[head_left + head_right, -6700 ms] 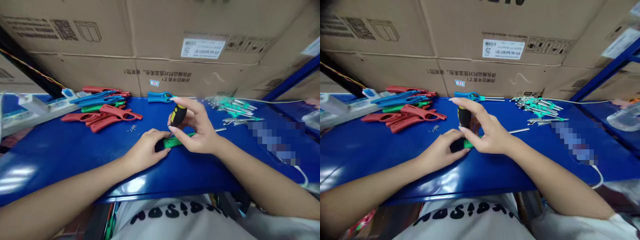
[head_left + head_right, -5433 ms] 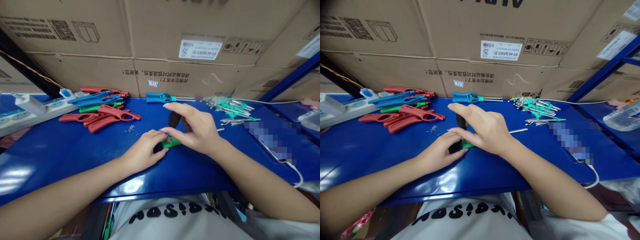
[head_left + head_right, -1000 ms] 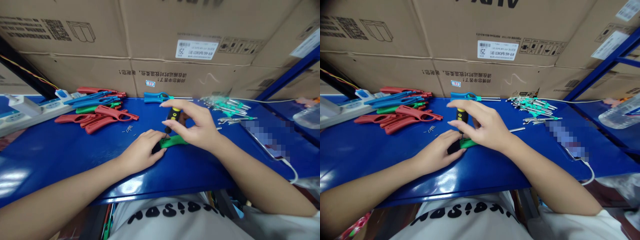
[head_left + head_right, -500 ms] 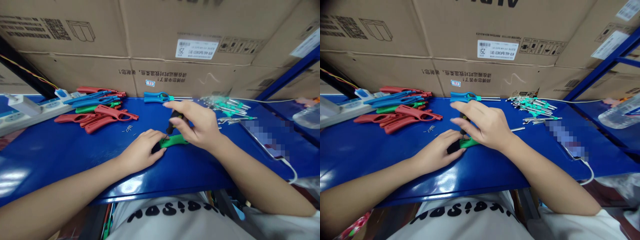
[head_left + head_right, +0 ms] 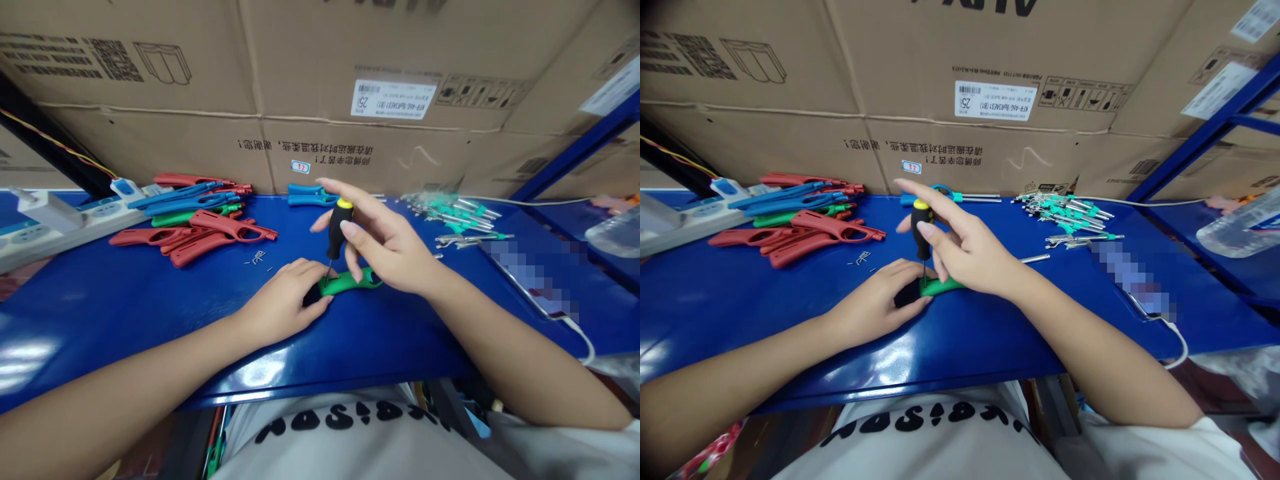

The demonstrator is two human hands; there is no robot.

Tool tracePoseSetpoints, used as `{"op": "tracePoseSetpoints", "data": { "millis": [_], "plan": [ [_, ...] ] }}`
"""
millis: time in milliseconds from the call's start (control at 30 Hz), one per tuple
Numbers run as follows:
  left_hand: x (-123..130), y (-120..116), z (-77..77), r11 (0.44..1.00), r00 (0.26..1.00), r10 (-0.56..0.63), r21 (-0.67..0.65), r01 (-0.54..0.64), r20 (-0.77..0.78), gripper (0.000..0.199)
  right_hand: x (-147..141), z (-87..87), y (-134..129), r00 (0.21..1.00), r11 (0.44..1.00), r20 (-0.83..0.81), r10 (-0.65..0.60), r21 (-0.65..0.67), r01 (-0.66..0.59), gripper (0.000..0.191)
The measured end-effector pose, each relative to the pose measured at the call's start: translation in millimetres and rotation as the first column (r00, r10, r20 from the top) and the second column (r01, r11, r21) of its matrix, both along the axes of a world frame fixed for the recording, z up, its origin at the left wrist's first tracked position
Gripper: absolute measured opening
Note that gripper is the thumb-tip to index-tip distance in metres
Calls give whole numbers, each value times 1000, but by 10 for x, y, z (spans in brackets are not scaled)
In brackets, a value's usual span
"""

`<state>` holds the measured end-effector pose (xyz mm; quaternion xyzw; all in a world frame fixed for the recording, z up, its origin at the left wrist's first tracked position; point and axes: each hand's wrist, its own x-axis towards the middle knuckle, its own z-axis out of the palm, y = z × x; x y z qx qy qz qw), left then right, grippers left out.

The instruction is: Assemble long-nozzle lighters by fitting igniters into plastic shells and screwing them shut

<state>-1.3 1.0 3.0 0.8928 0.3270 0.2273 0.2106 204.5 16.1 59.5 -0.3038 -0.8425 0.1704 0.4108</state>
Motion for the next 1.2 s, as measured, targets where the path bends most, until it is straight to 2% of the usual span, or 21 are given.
{"op": "tracePoseSetpoints", "data": {
  "millis": [67,167,200,333,367,433,500,567,600,667,733,767,1200],
  "plan": [
    [-4,-2,-3,1000,1000,2,3,-1,-2,22,8,-20,18,999,997,0,-51,60,51,38],
    [-11,-7,-10,1000,1000,-1,6,1,-6,23,18,-26,7,985,950,30,-172,269,158,37],
    [-13,-8,-11,1000,1000,-2,5,2,-6,23,15,-21,-6,985,951,38,-166,271,150,36],
    [-12,-11,-3,1000,1000,-5,5,5,-9,21,-9,-9,-45,1000,1000,10,12,18,-12,43],
    [-10,-10,-2,1000,1000,-3,8,3,-10,21,-11,-11,-45,1000,1000,1,15,10,-15,41],
    [-5,-6,-5,1000,1000,0,13,0,-13,21,-8,-18,-35,998,990,9,-66,123,65,35],
    [-1,0,-12,1000,1000,-1,20,1,-10,21,-1,-21,-26,985,943,22,-173,292,159,30],
    [-1,4,-19,1000,1000,-5,25,5,-5,22,0,-16,-28,981,921,23,-191,350,171,29],
    [-1,4,-21,1000,1000,-5,25,6,-5,22,-4,-11,-34,988,940,18,-155,310,142,29],
    [-5,-1,-21,1000,1000,-2,22,2,-9,21,-12,-3,-50,1000,991,-14,-27,130,29,33],
    [-7,-7,-18,1000,1000,0,15,0,-6,21,-16,2,-62,996,995,-46,82,-48,-84,38],
    [-6,-9,-17,1000,1000,0,11,0,0,21,-16,2,-65,992,990,-58,108,-88,-113,39],
    [11,-15,-28,1000,999,24,12,-24,22,18,-62,46,-92,1000,982,-24,16,189,-11,24]
  ]
}}
